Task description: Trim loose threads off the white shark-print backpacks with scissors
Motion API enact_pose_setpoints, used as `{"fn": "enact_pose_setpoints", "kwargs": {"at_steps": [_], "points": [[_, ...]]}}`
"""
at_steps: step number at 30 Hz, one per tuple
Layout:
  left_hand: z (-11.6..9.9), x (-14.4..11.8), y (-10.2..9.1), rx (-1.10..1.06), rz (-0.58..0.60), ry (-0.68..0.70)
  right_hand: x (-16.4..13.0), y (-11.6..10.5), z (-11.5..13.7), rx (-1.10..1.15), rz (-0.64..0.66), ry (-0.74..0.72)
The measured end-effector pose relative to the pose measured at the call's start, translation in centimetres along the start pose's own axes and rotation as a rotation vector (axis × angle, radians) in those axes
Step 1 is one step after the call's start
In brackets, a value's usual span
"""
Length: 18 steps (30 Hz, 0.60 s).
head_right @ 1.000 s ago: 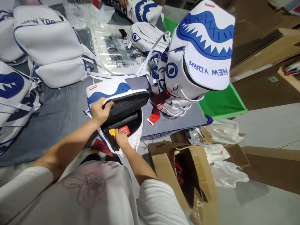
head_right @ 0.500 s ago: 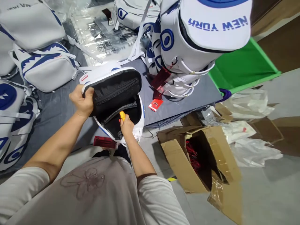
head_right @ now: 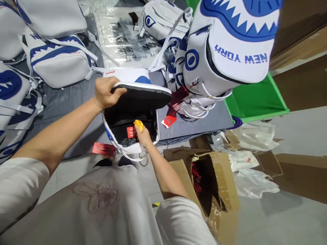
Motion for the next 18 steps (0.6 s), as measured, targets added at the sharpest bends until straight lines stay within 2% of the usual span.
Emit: {"fn": "enact_pose_setpoints", "kwargs": {"at_steps": [2, 4, 6, 8, 9, 11, 13, 14, 15, 18], "points": [[-1.0, 0.3, -0.5, 0.041, 0.037, -0.004, -0.1, -1.5, 2.1, -0.111, 0.115, 0.033], [-3.1, -1.7, -0.6, 0.076, 0.054, -0.026, 0.2, -3.4, 4.7, -0.334, 0.227, 0.073], [-5.9, -5.7, 0.4, 0.053, 0.139, -0.039, 0.8, -5.4, 7.3, -0.541, 0.333, 0.106], [-8.1, -10.4, 2.5, -0.037, 0.35, -0.077, 1.6, -7.2, 9.6, -0.644, 0.413, 0.135], [-8.4, -12.4, 3.7, -0.059, 0.457, -0.176, 1.9, -8.0, 10.6, -0.687, 0.445, 0.149], [-7.4, -15.1, 5.9, -0.062, 0.645, -0.528, 2.3, -9.5, 12.2, -0.804, 0.475, 0.18], [-5.2, -16.0, 7.5, -0.091, 0.813, -0.884, 2.0, -10.7, 13.3, -0.935, 0.52, 0.216], [-4.1, -15.9, 8.0, -0.131, 0.886, -0.997, 1.5, -11.1, 13.7, -0.961, 0.562, 0.229], [-3.2, -15.6, 8.4, -0.18, 0.944, -1.058, 0.9, -11.5, 13.9, -0.953, 0.618, 0.239], [-1.7, -15.0, 8.7, -0.283, 1.076, -1.09, -1.4, -12.5, 13.9, -0.888, 0.796, 0.282]]}}
Point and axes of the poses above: each hand's wrist, its own x-axis towards the middle knuckle, its own y-axis out of the palm, z = x × y, the point moved 3 cm from there along x, towards the middle knuckle, and after that the axes turned 7 degrees about -x, right-handed, at the moved point
